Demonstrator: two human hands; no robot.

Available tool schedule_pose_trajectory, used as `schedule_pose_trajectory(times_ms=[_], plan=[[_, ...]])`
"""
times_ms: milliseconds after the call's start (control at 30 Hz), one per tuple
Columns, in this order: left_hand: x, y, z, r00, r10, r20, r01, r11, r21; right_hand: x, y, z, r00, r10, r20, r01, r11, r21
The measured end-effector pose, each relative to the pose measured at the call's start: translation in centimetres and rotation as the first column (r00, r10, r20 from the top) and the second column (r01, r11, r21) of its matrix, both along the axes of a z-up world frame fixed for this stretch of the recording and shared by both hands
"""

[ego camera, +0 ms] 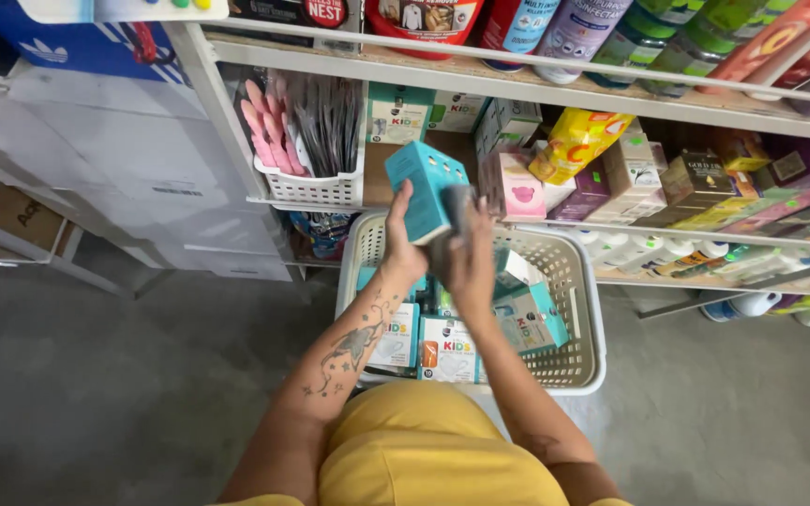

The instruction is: Wiping down boxes of face masks with a cloth and placing them onto a storage shelf.

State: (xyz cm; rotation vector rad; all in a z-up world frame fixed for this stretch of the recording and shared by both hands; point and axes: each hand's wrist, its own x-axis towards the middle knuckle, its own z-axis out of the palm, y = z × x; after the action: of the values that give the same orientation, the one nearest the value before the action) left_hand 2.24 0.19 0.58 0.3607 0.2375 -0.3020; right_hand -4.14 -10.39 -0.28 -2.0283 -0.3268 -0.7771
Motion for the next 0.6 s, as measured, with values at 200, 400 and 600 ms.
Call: schedule_pose_trajectory(times_ms=[200, 400, 600], plan=[[-2.2, 0.1, 3.0, 0.995, -0.015, -0.098, -0.009, 0.969, -0.248, 2.7, -3.9, -3.3, 0.936, 0.012, 0.351, 0.063, 0.977, -0.204], [-2.8, 1.3, 1.6, 0.977, -0.203, 0.068, 0.206, 0.978, -0.033, -0.2, -6.5, 1.5, 0.936, 0.085, -0.342, 0.192, 0.690, 0.698], [-1.0, 3.0, 0.3, 0.868, -0.331, 0.370, 0.007, 0.753, 0.658, 1.4, -9.6, -2.7, 0.920, -0.057, -0.388, 0.221, 0.893, 0.392]])
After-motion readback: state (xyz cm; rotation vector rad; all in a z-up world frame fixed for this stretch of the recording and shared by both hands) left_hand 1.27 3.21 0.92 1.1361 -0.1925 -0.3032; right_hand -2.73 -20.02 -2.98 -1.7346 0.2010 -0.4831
